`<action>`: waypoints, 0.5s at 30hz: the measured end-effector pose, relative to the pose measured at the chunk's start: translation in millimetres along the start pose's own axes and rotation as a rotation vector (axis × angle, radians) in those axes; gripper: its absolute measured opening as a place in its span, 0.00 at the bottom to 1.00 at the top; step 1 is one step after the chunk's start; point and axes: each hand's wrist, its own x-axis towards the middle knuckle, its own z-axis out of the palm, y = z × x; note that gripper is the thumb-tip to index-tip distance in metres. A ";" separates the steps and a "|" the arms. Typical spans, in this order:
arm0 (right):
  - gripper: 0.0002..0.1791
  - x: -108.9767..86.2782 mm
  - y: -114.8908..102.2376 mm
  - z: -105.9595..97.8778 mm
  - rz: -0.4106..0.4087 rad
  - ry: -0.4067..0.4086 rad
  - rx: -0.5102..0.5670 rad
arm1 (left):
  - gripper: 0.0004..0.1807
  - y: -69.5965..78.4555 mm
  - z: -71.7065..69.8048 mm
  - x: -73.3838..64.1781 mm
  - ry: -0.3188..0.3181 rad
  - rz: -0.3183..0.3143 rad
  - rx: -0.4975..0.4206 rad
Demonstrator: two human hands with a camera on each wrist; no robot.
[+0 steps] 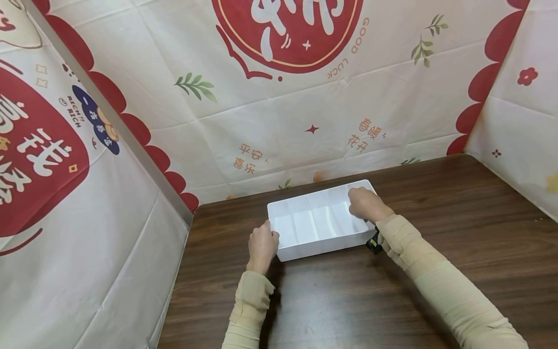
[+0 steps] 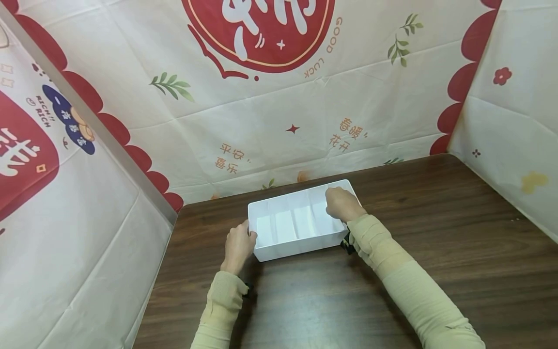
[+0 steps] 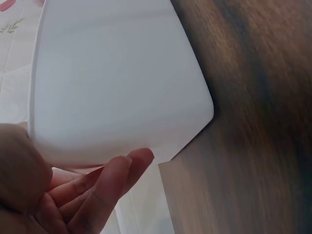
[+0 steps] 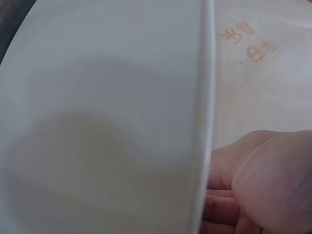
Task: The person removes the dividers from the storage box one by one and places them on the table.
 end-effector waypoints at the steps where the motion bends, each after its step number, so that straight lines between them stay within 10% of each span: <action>1: 0.06 -0.3 -0.6 -0.5 0.001 -0.001 0.001 | 0.15 0.2 0.2 0.3 0.000 -0.004 0.002; 15: 0.05 2.3 3.5 0.9 -0.023 0.004 0.004 | 0.04 7.7 2.6 -1.3 0.072 0.003 0.028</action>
